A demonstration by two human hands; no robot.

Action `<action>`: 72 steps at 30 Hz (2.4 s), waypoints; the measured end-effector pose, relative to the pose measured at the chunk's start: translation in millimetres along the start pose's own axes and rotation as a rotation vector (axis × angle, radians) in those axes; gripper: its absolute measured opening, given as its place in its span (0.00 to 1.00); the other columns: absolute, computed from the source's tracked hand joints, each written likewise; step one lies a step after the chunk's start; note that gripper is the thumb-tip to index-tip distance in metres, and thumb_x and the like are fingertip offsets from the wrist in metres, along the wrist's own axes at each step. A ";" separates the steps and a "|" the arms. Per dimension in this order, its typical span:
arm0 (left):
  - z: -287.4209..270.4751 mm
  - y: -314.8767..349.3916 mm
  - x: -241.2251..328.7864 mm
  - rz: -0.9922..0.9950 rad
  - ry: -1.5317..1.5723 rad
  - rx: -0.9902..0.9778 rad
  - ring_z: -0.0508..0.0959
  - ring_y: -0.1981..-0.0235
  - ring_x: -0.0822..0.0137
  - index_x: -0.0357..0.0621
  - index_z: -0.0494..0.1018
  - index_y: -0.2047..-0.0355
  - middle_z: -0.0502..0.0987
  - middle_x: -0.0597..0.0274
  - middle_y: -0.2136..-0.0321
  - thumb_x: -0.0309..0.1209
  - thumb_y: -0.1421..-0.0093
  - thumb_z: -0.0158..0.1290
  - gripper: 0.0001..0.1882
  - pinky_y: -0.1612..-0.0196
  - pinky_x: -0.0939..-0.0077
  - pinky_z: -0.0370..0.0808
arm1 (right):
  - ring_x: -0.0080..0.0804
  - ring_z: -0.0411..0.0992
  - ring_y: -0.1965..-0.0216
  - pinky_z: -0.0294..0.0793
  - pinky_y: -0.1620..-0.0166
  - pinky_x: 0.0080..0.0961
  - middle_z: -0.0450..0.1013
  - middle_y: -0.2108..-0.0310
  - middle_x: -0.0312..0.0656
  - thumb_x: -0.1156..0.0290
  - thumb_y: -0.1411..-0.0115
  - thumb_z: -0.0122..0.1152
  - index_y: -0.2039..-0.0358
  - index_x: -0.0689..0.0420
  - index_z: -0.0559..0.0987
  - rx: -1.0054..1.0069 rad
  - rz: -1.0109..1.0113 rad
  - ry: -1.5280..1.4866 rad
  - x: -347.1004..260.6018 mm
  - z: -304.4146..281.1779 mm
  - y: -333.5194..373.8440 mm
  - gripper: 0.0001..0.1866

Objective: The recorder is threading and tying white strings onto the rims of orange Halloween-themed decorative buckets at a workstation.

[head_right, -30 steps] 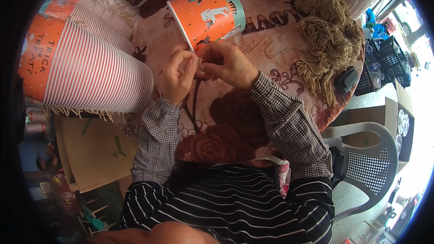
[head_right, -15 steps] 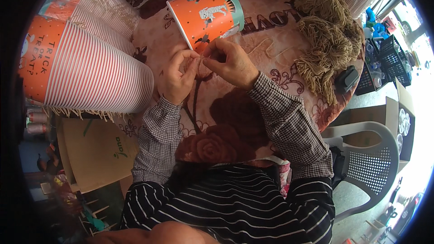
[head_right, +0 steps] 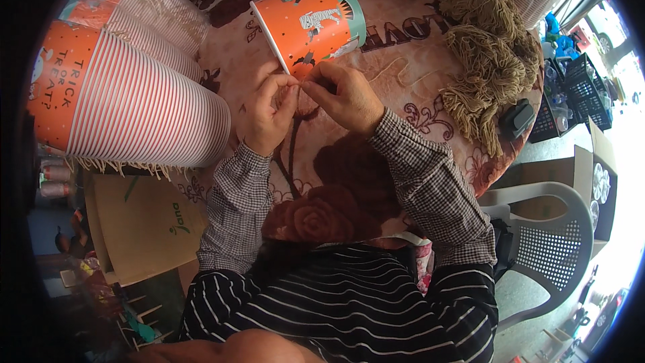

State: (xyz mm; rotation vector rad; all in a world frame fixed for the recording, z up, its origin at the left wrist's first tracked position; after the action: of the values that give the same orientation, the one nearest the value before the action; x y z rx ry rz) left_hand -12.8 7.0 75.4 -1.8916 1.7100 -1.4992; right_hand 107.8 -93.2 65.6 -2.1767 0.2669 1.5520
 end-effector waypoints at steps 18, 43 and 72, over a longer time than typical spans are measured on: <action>-0.6 0.5 4.7 0.059 -0.157 0.034 0.76 0.60 0.61 0.39 0.70 0.65 0.68 0.56 0.53 0.21 0.46 0.53 0.07 0.63 0.71 0.75 | 0.13 0.68 0.76 0.69 0.72 0.14 0.71 0.76 0.33 0.75 0.41 0.58 0.65 0.62 0.74 0.030 -0.028 -0.023 -1.4 5.4 1.9 0.05; 17.0 11.9 -15.0 -0.205 0.142 0.040 0.81 0.66 0.65 0.37 0.68 0.49 0.78 0.54 0.64 0.22 0.43 0.54 0.20 0.69 0.76 0.78 | 0.22 0.74 0.69 0.78 0.69 0.20 0.73 0.69 0.38 0.71 0.38 0.55 0.66 0.62 0.73 0.124 0.193 -0.671 8.0 4.9 1.9 0.07; 16.2 2.1 -4.5 -0.156 0.144 0.053 0.78 0.68 0.57 0.36 0.71 0.60 0.75 0.52 0.66 0.19 0.43 0.49 0.10 0.67 0.68 0.74 | 0.16 0.70 0.76 0.72 0.74 0.16 0.72 0.78 0.34 0.70 0.42 0.58 0.70 0.63 0.74 0.010 0.119 -0.260 -5.3 -10.1 -3.7 0.09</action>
State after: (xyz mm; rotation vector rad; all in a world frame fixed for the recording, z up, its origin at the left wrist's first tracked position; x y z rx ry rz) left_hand -1.3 2.5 63.8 -1.9730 1.5931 -1.7596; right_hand 116.0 -95.2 74.1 -1.9540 0.3245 1.8727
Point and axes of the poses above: each hand's wrist, its own y-axis away from the middle knuckle, its own z-axis out of the palm, x = y × z, the point moved 4 cm from there along -y, towards the middle knuckle
